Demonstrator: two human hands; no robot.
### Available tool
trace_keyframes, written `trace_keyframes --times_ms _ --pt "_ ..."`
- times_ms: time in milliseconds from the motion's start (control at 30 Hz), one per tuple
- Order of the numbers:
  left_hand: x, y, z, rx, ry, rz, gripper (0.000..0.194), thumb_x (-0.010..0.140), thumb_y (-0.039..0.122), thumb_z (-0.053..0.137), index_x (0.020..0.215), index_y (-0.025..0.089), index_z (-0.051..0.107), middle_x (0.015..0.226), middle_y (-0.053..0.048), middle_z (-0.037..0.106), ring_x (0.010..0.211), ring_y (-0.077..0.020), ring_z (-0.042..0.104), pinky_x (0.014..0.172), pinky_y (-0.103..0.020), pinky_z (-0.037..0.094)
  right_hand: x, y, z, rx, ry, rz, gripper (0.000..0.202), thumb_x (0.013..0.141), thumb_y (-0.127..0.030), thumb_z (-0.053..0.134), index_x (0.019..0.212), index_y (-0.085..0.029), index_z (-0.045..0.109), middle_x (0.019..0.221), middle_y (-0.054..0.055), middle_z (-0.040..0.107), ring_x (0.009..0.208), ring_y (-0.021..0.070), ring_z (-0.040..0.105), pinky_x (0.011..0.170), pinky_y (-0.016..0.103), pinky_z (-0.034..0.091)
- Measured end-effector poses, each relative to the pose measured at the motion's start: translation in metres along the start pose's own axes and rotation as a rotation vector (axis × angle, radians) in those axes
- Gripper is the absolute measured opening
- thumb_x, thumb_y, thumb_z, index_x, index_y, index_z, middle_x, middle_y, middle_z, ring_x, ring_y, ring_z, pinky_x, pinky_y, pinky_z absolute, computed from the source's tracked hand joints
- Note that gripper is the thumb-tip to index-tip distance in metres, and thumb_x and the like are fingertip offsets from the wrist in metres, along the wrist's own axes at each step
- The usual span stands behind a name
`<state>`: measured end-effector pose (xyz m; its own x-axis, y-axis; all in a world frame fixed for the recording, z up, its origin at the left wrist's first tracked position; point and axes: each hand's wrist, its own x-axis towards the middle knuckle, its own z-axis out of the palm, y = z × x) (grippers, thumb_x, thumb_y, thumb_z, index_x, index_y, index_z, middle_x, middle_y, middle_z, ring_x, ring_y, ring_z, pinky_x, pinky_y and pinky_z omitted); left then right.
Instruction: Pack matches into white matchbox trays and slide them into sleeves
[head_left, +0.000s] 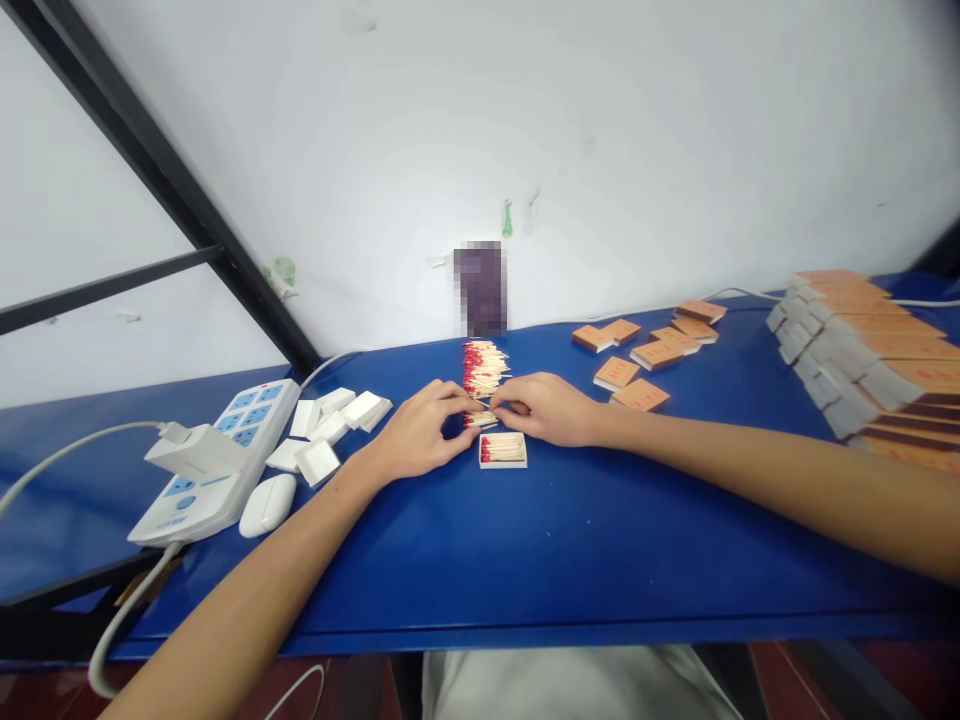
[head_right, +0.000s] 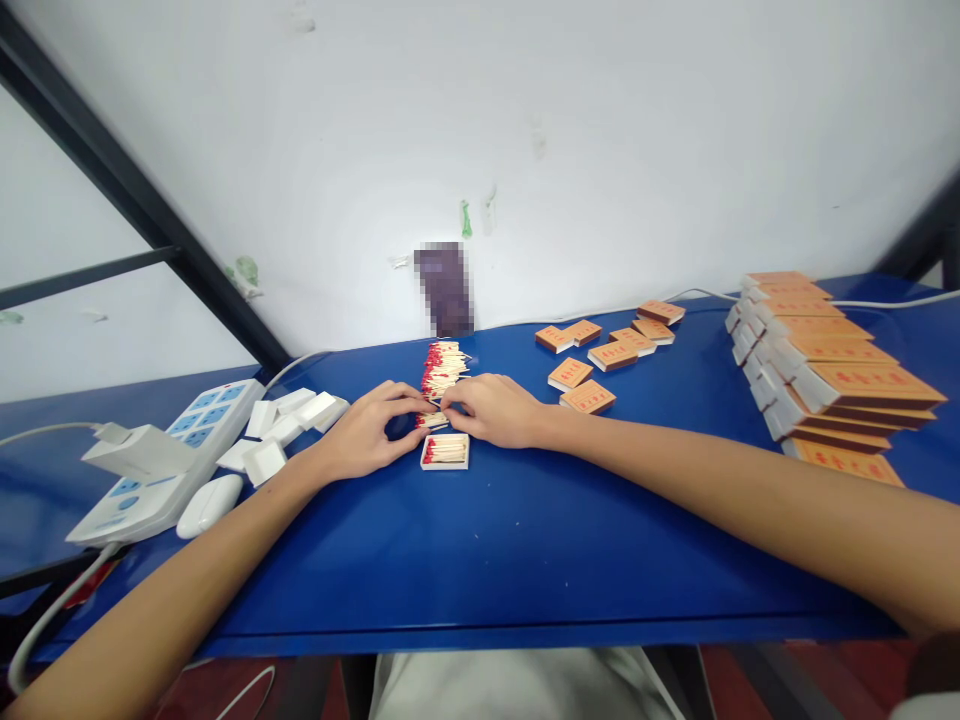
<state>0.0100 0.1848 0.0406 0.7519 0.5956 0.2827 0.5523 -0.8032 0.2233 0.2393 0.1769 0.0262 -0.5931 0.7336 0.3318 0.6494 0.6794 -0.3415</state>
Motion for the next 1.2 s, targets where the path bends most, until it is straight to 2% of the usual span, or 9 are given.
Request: trace_keyframes --times_ms 233,333,533,933,1067,1200 --pt "0.0001 -0.0013 0.0001 -0.004 0.013 0.014 0.029 0.091 0.034 0.054 0.116 0.023 0.065 0.108 -0.006 0.065 0.099 -0.0210 0.057 0.091 -0.035 0.046 -0.0003 0.0000 0.0005 0.014 0.015 -0.019 0.019 0.090 -0.025 0.051 0.089 -0.017 0.068 0.077 0.001 0.065 0.064 0.0110 0.050 0.060 0.024 0.029" --pt "0.0002 -0.0013 0.0001 -0.014 0.020 0.022 0.028 0.091 0.032 0.055 0.115 0.022 0.064 0.106 -0.005 0.066 0.097 -0.0205 0.058 0.088 -0.034 0.046 -0.0007 0.0005 0.0007 0.020 0.017 -0.024 0.019 0.090 -0.027 0.051 0.094 -0.018 0.068 0.074 0.000 0.065 0.062 0.0108 0.049 0.059 0.023 0.029" --pt "0.0012 -0.0018 0.0003 -0.032 0.034 0.016 0.025 0.092 0.030 0.054 0.113 0.021 0.065 0.100 -0.005 0.067 0.090 -0.0191 0.059 0.082 -0.032 0.046 -0.0004 0.0011 0.0008 0.052 0.011 -0.078 0.021 0.091 -0.024 0.050 0.096 -0.019 0.070 0.090 0.003 0.070 0.071 0.0124 0.057 0.064 0.023 0.033" --pt "0.0017 -0.0015 -0.0026 -0.039 0.042 -0.005 0.029 0.094 0.029 0.048 0.116 0.020 0.064 0.100 -0.007 0.064 0.088 -0.0188 0.059 0.078 -0.031 0.047 0.0003 0.0014 0.0018 -0.010 0.017 0.033 0.019 0.089 -0.026 0.053 0.092 -0.018 0.070 0.080 0.002 0.067 0.067 0.0121 0.053 0.061 0.024 0.030" --pt "0.0014 -0.0038 -0.0046 -0.010 0.056 -0.025 0.024 0.090 0.021 0.046 0.107 0.019 0.064 0.099 -0.006 0.063 0.090 -0.0193 0.058 0.076 -0.030 0.046 0.0002 0.0011 0.0011 -0.009 0.034 0.044 0.017 0.088 -0.025 0.053 0.088 -0.018 0.068 0.072 0.000 0.062 0.062 0.0104 0.048 0.059 0.023 0.028" --pt "0.0008 -0.0056 -0.0047 0.021 0.035 -0.045 0.017 0.082 0.016 0.050 0.095 0.019 0.059 0.088 -0.003 0.060 0.082 -0.0181 0.056 0.071 -0.029 0.044 0.0000 0.0012 0.0012 -0.008 0.052 0.058 0.014 0.088 -0.024 0.052 0.085 -0.018 0.065 0.069 -0.002 0.058 0.059 0.0096 0.045 0.058 0.023 0.026"
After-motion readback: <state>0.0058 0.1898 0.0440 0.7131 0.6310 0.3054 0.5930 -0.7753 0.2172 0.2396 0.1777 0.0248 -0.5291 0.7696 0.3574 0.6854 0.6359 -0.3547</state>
